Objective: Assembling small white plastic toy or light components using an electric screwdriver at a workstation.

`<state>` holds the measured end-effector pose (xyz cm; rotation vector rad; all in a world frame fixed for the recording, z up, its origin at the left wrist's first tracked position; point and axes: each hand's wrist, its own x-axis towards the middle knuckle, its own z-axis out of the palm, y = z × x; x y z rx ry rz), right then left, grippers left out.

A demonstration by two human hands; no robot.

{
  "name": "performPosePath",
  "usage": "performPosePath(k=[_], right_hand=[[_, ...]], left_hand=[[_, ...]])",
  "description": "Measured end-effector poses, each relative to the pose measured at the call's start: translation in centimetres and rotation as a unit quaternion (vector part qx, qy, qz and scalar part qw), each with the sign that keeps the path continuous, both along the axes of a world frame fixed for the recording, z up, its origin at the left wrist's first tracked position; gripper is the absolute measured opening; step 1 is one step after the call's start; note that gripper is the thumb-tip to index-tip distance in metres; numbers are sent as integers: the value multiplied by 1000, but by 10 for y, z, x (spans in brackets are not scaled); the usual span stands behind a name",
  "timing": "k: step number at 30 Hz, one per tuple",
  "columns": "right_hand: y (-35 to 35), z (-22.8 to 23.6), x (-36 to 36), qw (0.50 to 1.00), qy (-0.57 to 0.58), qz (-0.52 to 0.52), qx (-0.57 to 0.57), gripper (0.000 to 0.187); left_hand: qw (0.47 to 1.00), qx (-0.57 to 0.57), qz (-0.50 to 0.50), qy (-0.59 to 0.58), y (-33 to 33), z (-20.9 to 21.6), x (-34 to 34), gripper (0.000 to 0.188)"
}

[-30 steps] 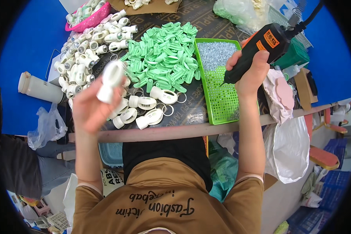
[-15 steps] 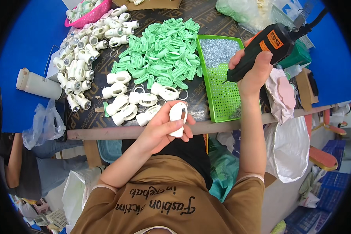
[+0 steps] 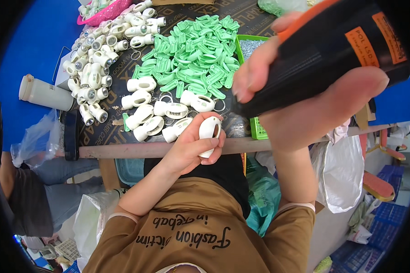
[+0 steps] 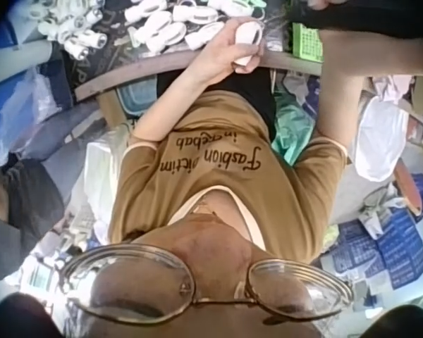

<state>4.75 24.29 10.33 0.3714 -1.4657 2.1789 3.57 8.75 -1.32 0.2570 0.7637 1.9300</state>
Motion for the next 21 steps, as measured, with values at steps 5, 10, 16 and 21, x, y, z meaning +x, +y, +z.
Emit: performPosePath(k=[5, 10, 16, 21], right_hand=[[-26, 10, -2, 993, -46, -54, 92, 89], [-26, 4, -4, 992, -56, -58, 95, 90], [-25, -6, -9, 994, -61, -75, 59, 91], [-25, -12, -8, 989, -92, -32, 111, 91]], left_hand=[[1000, 2, 3, -10, -1, -1, 0, 41], [1000, 4, 4, -11, -1, -1, 0, 41], [1000, 2, 4, -14, -1, -1, 0, 40], [1000, -16, 9, -11, -1, 0, 1, 39]])
